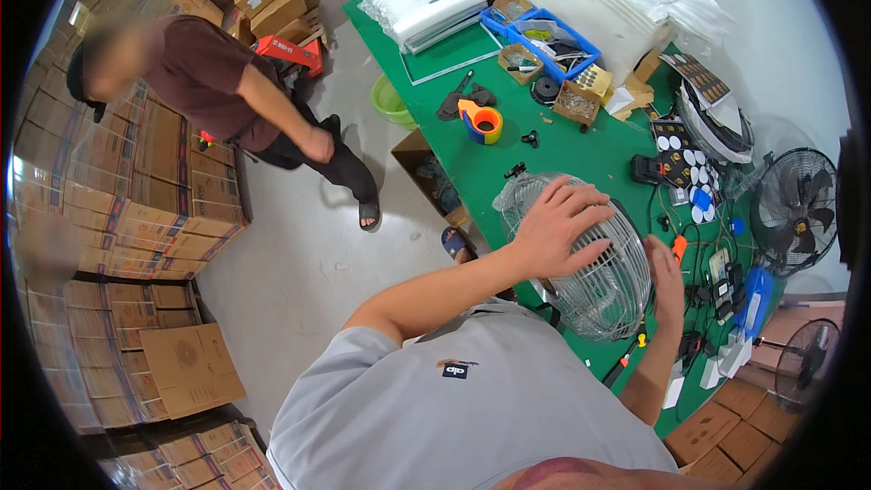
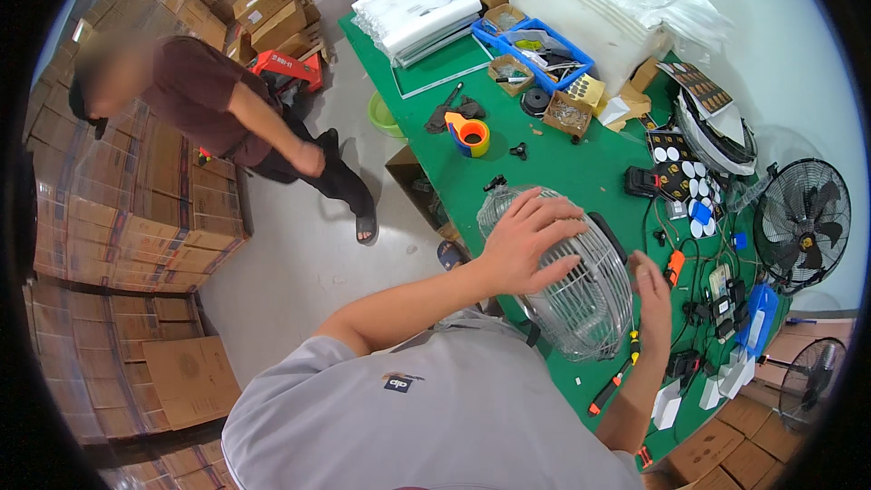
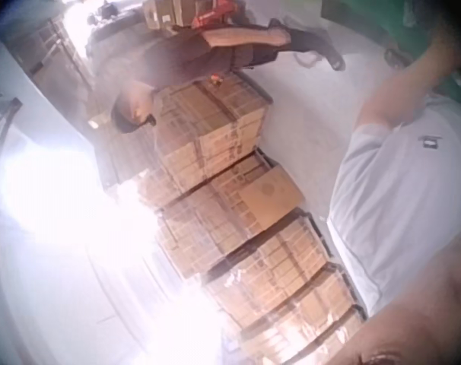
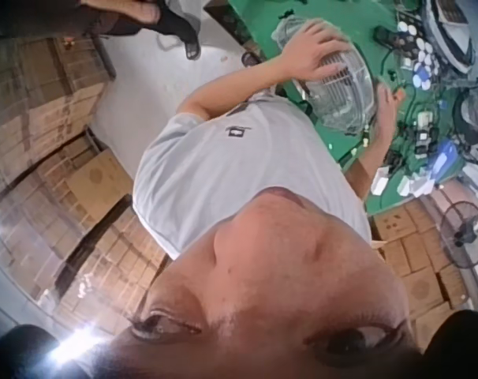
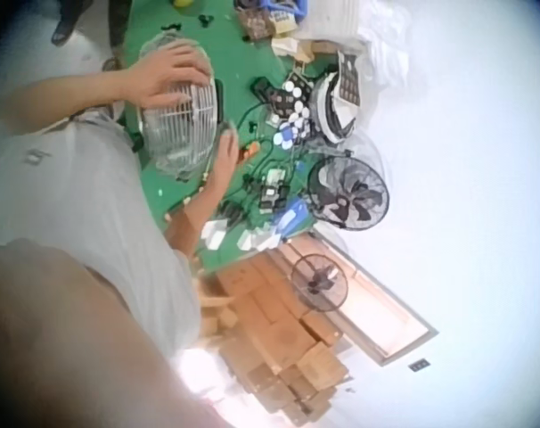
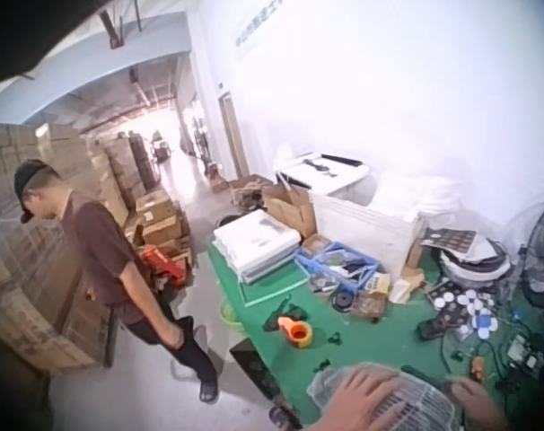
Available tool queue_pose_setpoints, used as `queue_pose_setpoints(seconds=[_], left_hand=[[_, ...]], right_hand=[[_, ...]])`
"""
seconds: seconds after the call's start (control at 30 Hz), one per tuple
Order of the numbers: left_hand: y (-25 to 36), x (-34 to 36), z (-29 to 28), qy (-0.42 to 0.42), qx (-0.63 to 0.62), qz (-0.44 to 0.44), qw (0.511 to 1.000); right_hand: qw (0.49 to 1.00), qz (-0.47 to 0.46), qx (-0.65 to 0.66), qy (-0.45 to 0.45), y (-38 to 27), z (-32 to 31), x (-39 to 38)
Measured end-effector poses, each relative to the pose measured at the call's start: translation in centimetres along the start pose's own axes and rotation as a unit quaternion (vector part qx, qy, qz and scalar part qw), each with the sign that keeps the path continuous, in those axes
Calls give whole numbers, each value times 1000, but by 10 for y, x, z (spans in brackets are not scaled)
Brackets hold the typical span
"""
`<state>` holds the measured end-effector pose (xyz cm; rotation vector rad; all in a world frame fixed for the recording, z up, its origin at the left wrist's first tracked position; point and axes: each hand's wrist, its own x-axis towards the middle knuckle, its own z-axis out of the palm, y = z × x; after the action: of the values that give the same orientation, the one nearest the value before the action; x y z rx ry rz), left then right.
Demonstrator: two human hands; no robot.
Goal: Unpacking and repairing an industrial fan grill using screwdrivers and power tools at a workbench.
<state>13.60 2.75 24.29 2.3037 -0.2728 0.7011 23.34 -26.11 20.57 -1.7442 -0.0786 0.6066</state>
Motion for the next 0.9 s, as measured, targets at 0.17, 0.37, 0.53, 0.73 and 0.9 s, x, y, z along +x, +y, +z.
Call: queue_pose_setpoints(seconds=[0.17, 0.37, 0.53, 0.73, 0.9], left_hand=[[1, -26, -17, 10, -5, 13, 1000], [0, -46, -26, 29, -7, 17, 999], [0, -51, -30, 40, -13, 23, 999], [-1, -55, -28, 57, -37, 30, 997], [-2, -56, -26, 73, -36, 36, 996]], right_hand=[[990, 67, 86, -92, 27, 17, 6], [991, 43, 42, -117, 11, 39, 3], [989, -72, -90, -96, -5, 57, 7], [987, -95, -69, -105, 9, 70, 21], [992, -56, -27, -112, -2, 80, 18]])
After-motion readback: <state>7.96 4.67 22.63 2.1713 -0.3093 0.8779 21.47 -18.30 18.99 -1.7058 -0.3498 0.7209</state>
